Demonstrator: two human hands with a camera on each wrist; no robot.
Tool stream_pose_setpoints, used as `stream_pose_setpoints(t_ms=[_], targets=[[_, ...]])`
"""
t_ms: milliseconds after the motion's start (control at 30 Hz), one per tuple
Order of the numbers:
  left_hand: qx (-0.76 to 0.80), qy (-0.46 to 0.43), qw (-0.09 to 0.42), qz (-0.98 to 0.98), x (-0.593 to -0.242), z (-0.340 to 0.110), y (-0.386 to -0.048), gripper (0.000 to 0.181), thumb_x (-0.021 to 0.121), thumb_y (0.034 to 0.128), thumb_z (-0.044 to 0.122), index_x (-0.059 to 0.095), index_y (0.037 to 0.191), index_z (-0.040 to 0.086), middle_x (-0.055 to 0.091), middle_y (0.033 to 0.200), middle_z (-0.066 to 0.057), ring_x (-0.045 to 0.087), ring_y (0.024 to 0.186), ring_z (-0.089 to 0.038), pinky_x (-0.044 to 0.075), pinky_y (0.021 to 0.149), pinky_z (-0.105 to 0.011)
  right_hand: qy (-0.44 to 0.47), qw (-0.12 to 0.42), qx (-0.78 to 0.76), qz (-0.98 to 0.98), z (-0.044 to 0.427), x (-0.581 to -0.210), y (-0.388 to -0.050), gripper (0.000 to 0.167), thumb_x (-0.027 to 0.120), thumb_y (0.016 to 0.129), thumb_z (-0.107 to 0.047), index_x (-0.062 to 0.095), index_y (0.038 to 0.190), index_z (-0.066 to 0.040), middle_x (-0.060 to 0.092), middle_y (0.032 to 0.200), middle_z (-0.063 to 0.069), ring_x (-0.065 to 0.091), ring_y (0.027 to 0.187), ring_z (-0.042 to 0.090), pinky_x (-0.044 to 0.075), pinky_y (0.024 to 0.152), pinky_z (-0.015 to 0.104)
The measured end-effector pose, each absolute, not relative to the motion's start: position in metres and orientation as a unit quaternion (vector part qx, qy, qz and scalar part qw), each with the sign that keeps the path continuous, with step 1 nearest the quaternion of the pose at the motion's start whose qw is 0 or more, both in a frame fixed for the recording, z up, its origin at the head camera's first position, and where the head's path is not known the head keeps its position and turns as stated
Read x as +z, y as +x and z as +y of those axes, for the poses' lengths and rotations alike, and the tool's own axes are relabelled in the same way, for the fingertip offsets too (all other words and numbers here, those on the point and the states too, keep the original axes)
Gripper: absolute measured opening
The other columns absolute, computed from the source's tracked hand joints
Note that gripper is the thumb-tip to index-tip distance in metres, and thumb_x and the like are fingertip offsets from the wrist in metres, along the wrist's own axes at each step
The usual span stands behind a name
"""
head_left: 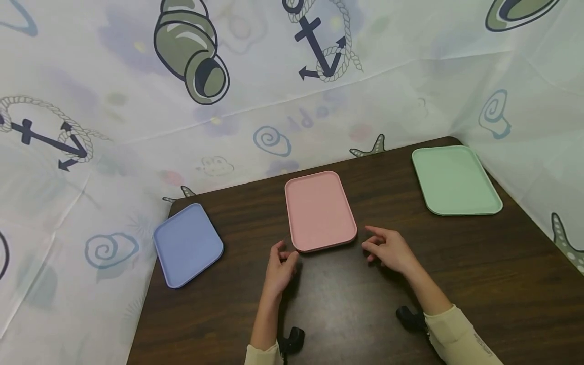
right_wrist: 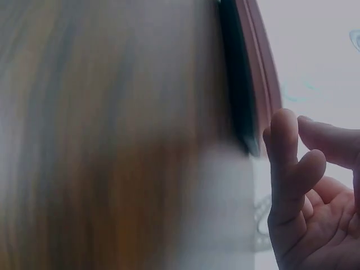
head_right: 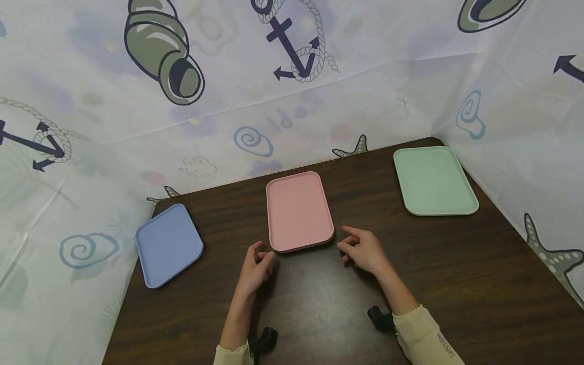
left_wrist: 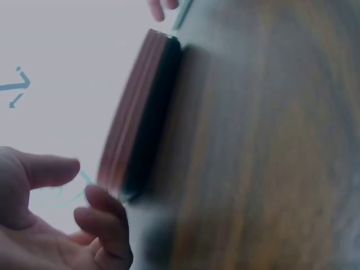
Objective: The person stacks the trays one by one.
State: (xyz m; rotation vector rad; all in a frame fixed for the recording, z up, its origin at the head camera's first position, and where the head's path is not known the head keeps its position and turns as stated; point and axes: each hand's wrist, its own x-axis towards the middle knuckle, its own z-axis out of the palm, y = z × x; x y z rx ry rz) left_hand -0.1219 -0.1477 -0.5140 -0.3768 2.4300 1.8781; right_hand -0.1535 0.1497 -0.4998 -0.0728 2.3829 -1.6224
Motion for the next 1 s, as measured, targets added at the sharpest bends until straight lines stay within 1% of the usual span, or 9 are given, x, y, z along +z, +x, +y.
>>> stream_pose_setpoints(t_ms=[133,267,367,433,567,667,733,833,1000], targets=[[0.594,-0.145,-0.025,0.791,-0.502,-0.143,-0.113,0.046,0.06,0.0952,0.014,0.039,0.134,0.002,0.048,0.097,-0.008,0.048,0.064,-0.013,0.04,0.059,-0.027,-0.019,0.105,-0.557,0.824,0.178,-0.5,-0.148,0.052,0.065,0.095,-0.017,0.049,0.139,0.006,0.069,0.098,0.016,0.068,0.069,0.022,0.047,0.048,0.032],[0.578,-0.129,-0.072,0.802,-0.487,-0.134,-0.109,0.036,0.061,0.0954,0.014,0.044,0.126,0.006,0.048,0.097,-0.006,0.043,0.061,-0.01,0.037,0.054,-0.025,0.0,0.081,-0.556,0.827,0.213,-0.501,-0.141,0.05,0.062,0.098,-0.026,0.052,0.136,0.005,0.069,0.104,0.021,0.069,0.071,0.017,0.049,0.05,0.033],[0.579,-0.097,-0.09,0.805,-0.475,-0.125,-0.107,0.03,0.062,0.0958,0.014,0.047,0.121,0.008,0.049,0.098,-0.006,0.041,0.058,-0.01,0.035,0.051,-0.023,0.016,0.069,-0.558,0.827,0.238,-0.502,-0.133,0.053,0.059,0.099,-0.032,0.051,0.136,0.006,0.07,0.105,0.02,0.069,0.072,0.013,0.049,0.052,0.033],[0.579,-0.068,-0.094,0.807,-0.47,-0.118,-0.107,0.028,0.062,0.0954,0.013,0.049,0.12,0.008,0.051,0.097,-0.006,0.042,0.058,-0.009,0.036,0.05,-0.023,0.023,0.059,-0.557,0.828,0.253,-0.502,-0.129,0.055,0.058,0.1,-0.033,0.05,0.137,0.007,0.072,0.103,0.016,0.069,0.072,0.011,0.049,0.052,0.033],[0.585,-0.008,-0.082,0.807,-0.468,-0.099,-0.107,0.028,0.062,0.0948,0.009,0.054,0.121,0.01,0.055,0.094,-0.006,0.045,0.058,-0.009,0.037,0.05,-0.022,0.04,0.04,-0.552,0.832,0.28,-0.502,-0.123,0.059,0.058,0.099,-0.034,0.048,0.137,0.009,0.073,0.093,-0.005,0.069,0.072,0.009,0.049,0.053,0.032],[0.577,0.04,-0.053,0.814,-0.471,-0.079,-0.103,0.03,0.062,0.0943,0.01,0.056,0.123,0.013,0.058,0.094,-0.002,0.046,0.055,-0.007,0.038,0.048,-0.021,0.058,0.028,-0.546,0.835,0.296,-0.501,-0.12,0.059,0.058,0.099,-0.035,0.048,0.136,0.011,0.07,0.088,-0.017,0.069,0.07,0.008,0.049,0.053,0.032],[0.561,0.079,-0.022,0.824,-0.474,-0.063,-0.098,0.032,0.063,0.0944,0.012,0.056,0.126,0.016,0.06,0.095,0.001,0.048,0.053,-0.005,0.04,0.047,-0.021,0.073,0.022,-0.541,0.837,0.305,-0.5,-0.119,0.059,0.058,0.099,-0.036,0.049,0.135,0.01,0.068,0.085,-0.022,0.068,0.069,0.006,0.049,0.053,0.031],[0.524,0.139,0.019,0.84,-0.478,-0.043,-0.093,0.036,0.064,0.0947,0.017,0.055,0.13,0.019,0.061,0.098,0.004,0.049,0.053,-0.001,0.042,0.046,-0.02,0.094,0.013,-0.539,0.837,0.315,-0.497,-0.119,0.058,0.059,0.098,-0.037,0.051,0.134,0.008,0.067,0.082,-0.024,0.068,0.068,0.004,0.049,0.053,0.03],[0.454,0.206,0.047,0.865,-0.482,-0.022,-0.097,0.04,0.064,0.0952,0.024,0.054,0.133,0.02,0.063,0.101,0.005,0.051,0.06,0.004,0.043,0.057,-0.016,0.128,0.004,-0.533,0.836,0.329,-0.495,-0.118,0.057,0.06,0.097,-0.038,0.052,0.133,0.005,0.065,0.078,-0.028,0.067,0.065,0.001,0.048,0.053,0.027]])
